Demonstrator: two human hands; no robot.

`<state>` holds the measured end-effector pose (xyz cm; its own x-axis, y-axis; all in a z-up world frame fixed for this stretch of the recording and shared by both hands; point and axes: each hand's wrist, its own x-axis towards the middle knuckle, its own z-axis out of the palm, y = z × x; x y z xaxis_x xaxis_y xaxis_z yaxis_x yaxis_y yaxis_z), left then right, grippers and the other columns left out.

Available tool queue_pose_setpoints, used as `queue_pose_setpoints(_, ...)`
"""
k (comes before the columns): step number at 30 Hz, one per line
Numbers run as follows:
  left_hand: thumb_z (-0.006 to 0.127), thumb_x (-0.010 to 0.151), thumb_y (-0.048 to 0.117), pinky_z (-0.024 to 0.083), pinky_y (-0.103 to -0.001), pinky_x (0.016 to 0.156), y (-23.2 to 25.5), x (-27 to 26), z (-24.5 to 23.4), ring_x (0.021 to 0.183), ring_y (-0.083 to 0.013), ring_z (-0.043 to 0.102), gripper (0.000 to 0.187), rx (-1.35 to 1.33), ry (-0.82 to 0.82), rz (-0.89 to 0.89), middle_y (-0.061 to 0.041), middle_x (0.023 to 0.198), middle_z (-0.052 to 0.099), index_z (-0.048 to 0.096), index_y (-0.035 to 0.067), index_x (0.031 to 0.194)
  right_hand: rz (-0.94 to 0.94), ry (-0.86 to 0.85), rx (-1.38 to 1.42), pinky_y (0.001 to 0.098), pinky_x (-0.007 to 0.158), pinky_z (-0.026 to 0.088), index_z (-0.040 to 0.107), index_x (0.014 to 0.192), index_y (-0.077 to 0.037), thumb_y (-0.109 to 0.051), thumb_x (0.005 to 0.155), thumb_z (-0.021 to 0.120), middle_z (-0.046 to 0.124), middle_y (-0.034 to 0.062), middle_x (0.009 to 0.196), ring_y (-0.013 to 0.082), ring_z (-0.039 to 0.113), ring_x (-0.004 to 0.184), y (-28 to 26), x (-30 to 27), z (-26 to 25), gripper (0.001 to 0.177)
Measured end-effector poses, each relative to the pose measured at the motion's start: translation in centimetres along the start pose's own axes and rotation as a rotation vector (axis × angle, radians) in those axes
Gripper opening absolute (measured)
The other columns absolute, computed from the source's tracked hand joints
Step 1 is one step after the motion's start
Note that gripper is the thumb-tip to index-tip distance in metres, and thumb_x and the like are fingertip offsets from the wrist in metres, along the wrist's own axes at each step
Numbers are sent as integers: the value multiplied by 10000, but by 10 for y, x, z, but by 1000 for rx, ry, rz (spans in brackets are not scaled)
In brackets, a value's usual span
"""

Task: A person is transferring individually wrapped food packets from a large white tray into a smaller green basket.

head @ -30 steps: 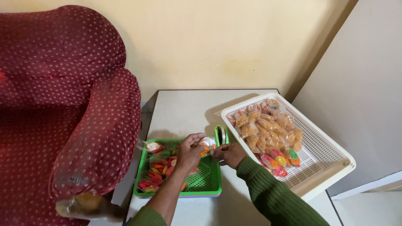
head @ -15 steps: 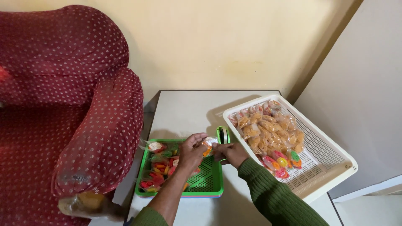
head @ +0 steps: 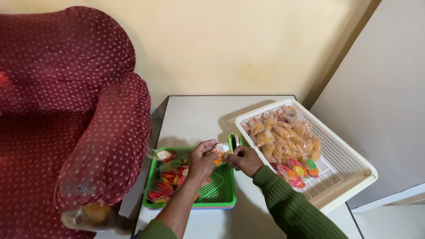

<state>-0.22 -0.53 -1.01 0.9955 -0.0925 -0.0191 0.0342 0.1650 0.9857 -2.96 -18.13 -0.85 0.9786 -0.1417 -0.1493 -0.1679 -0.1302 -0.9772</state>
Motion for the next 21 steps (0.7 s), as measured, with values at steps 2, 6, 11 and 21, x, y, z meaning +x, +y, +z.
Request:
queue_pose_setpoints(2,706,717,-10,547,-304,845,7,-7,2,958,-128,618,520,-18,11,-5,-92,1054,723,758,98,1223,-39,51,-11,291,542,609,646,829,-9,-241,817,841,696,180,704,242,743,642,10,13,-5,303)
queue_pose_setpoints(6,721,728,-13,528,-270,718,16,-16,6,954,-150,601,521,-71,3,-68,-81,1043,676,743,109,1234,-23,-21,-114,345,708,627,536,1405,-32,-415,885,813,669,312,1180,318,749,899,-4,8,-8,702)
queue_pose_setpoints(11,719,771,38,505,-235,588,7,-11,11,908,-135,574,495,-97,-61,-144,-54,1067,662,713,131,1257,-34,-165,-35,288,614,633,662,1224,-40,-144,886,767,717,181,909,236,754,736,-8,-7,-8,369)
queue_pose_setpoints(21,791,862,161,582,-332,766,-23,-11,26,1009,-204,606,469,-136,-164,-254,-94,1172,565,661,93,1307,-160,-159,-394,300,638,542,713,956,-90,-328,748,900,649,55,734,182,663,696,-15,-14,-36,367)
